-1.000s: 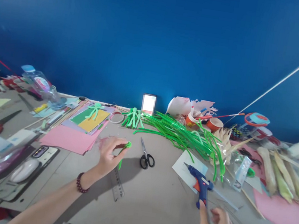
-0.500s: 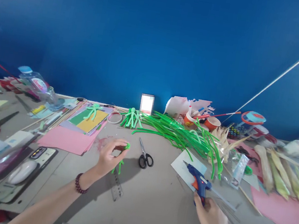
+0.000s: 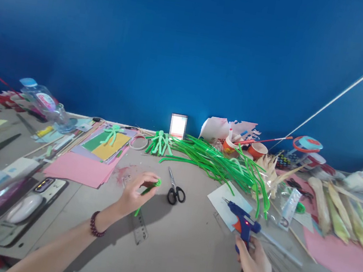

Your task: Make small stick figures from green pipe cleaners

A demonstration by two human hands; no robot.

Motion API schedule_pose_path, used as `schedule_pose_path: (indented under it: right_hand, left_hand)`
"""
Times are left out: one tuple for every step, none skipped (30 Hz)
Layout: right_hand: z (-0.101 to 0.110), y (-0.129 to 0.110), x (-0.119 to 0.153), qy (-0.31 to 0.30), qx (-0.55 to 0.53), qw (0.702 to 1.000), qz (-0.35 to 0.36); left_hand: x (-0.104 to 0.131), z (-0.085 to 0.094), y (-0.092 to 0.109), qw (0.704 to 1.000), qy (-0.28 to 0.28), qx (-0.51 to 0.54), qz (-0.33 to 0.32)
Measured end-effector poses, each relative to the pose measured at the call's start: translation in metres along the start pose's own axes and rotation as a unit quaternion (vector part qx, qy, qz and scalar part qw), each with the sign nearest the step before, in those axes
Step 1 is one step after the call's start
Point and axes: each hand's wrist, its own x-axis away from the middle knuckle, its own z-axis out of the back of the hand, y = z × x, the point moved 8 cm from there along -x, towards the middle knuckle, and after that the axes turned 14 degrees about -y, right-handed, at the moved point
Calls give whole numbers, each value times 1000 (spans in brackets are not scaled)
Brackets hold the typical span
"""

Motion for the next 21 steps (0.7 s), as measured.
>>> schedule_pose_path:
  right_hand:
    - [1,1,-1,0,8,1000,-5]
    - [1,2,-2,-7,14,1000,-14]
    - [2,2,-1,-12,26,999,-20]
    - [5,-1,1,-2,55,998,-18]
    - [8,-6,4,11,92,996,-18]
    - [10,-10,7,26,130,991,-23]
    - [13,-13,11,42,164,985,-34]
    - [15,-15,15,59,193,979,-43]
    - [18,-18,19,78,215,972,-49]
    - [19,-21,22,96,231,967,-47]
    - [20,-24,25,112,241,963,-36]
    - [21,-27,28,128,246,961,-23]
    - [22,-29,30,141,247,959,-11]
    - [22,-31,31,151,245,958,-3]
    - [23,-32,33,159,240,958,1]
    - [24,-33,35,165,236,958,4]
    - [25,-34,36,168,230,959,6]
    - [26,-35,38,170,224,960,9]
    - [27,-36,39,174,217,960,14]
    - [28,-37,41,181,207,961,18]
    - [30,-37,42,190,191,963,22]
  left_hand:
    - [0,-1,2,1000,-7,-1,-8]
    - [0,-3,3,1000,-13,0,-14]
    - [0,-3,4,1000,-15,2,-17]
    - [0,-3,4,1000,-15,4,-18]
    - [0,-3,4,1000,-13,5,-17]
    - [0,-2,4,1000,-12,5,-16]
    - [0,-2,4,1000,-12,4,-16]
    - [0,-2,3,1000,-12,2,-15]
    - [0,-2,3,1000,-12,0,-15]
    - [0,-2,3,1000,-13,-1,-15]
    - [0,-2,3,1000,-14,-2,-14]
    - [0,-2,3,1000,-15,-3,-13]
    - [0,-2,2,1000,-17,-3,-11]
    - [0,-3,2,1000,-20,-4,-10]
    - [0,-3,2,1000,-22,-5,-8]
    - [0,-3,2,1000,-23,-6,-6]
    - [0,-3,2,1000,-22,-9,-5]
    - [0,-3,2,1000,-19,-11,-2]
    - [0,-2,1,1000,-14,-11,1]
    - [0,-2,1,1000,-9,-10,4]
    - [0,0,1,1000,-3,-7,6]
